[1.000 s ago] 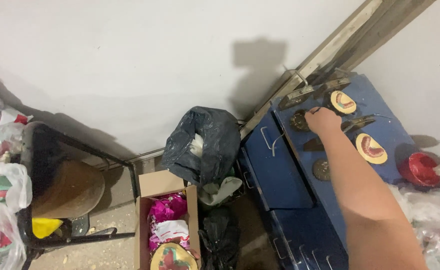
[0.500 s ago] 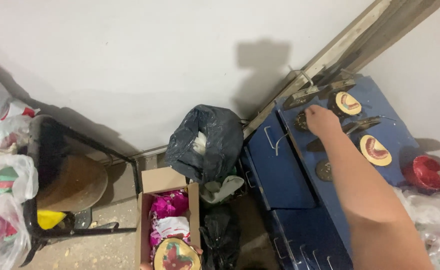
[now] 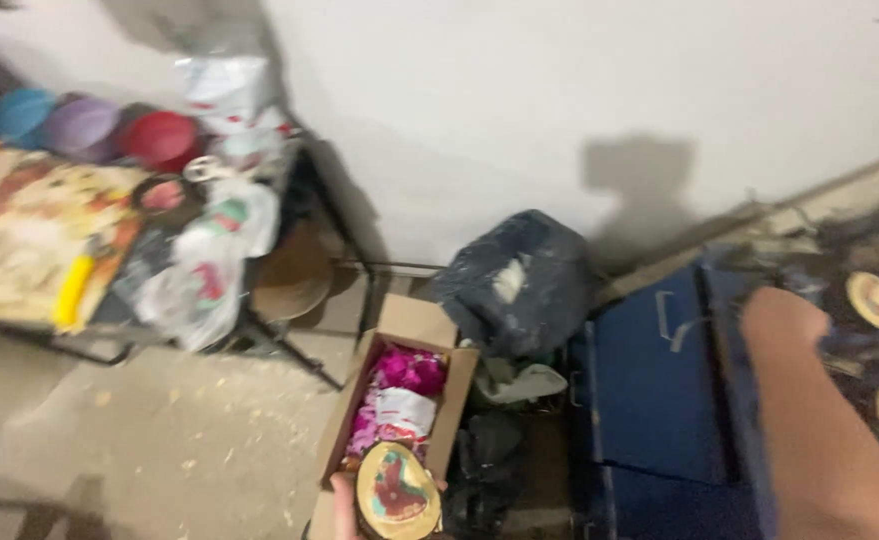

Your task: Applying stain or glaze to a dental mold using a fine brush and a dental probe at a laboratory workbench.

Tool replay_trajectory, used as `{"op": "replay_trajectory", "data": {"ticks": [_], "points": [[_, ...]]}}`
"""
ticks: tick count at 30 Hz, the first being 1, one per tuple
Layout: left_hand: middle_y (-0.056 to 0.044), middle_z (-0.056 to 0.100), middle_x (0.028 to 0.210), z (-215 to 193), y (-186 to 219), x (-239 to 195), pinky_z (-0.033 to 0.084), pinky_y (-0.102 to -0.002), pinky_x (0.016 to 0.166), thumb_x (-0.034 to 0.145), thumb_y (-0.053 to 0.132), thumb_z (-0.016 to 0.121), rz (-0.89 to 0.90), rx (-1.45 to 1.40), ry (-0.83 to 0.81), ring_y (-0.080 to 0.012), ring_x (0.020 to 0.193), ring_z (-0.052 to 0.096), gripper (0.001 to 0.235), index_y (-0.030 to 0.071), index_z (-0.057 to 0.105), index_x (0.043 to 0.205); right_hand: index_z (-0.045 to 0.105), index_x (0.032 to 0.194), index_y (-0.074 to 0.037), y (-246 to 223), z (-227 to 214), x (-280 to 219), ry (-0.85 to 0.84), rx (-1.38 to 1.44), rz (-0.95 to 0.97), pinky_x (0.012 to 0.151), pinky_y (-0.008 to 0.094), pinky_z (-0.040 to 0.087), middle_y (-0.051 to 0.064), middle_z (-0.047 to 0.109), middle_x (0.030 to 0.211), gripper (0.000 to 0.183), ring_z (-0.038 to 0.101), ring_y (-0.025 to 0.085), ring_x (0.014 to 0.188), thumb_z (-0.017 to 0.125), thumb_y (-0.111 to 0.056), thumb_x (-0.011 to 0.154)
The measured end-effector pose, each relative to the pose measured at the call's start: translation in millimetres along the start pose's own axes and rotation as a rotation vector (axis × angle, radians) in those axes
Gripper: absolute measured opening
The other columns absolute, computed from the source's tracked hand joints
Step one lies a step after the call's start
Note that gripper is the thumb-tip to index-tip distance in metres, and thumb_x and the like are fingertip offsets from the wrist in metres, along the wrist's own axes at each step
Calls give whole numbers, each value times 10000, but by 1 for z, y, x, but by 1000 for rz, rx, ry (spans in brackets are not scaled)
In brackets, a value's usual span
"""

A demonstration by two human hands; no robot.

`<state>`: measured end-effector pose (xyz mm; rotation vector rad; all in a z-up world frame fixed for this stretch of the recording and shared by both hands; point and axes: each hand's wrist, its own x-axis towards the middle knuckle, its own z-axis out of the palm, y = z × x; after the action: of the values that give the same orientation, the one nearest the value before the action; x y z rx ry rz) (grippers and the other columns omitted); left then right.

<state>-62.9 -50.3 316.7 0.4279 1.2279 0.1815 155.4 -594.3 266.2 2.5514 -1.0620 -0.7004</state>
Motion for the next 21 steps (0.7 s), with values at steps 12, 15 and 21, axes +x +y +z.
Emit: {"op": "replay_trajectory", "data": {"ticks": [12,15,21], "points": [[-283,741,1075,-119,176,108,465,-367,345,759,919,184,-449,369,-855,-395,594,658,1276,-138,679,1277,509,1275,100,-102,79,-344,394,931,-402,823,657,462,404,612,1122,393,617,627,1000,540,-271,1150],[-275,697,1180,-131,272,64,466,-442,495,792,909,335,-582,178,-523,-381,570,532,1024,210,676,1457,477,1221,15,-168,87,-451,201,1062,-336,809,587,480,365,683,1061,315,669,554,953,556,-272,1120],[-275,720,1075,-216,420,103,522,-333,354,817,838,244,-316,358,-641,-330,466,604,1000,181,560,1502,476,1151,-21,-279,131,-538,155,978,-718,874,468,469,228,599,1042,310,622,369,961,591,-275,1014]]}}
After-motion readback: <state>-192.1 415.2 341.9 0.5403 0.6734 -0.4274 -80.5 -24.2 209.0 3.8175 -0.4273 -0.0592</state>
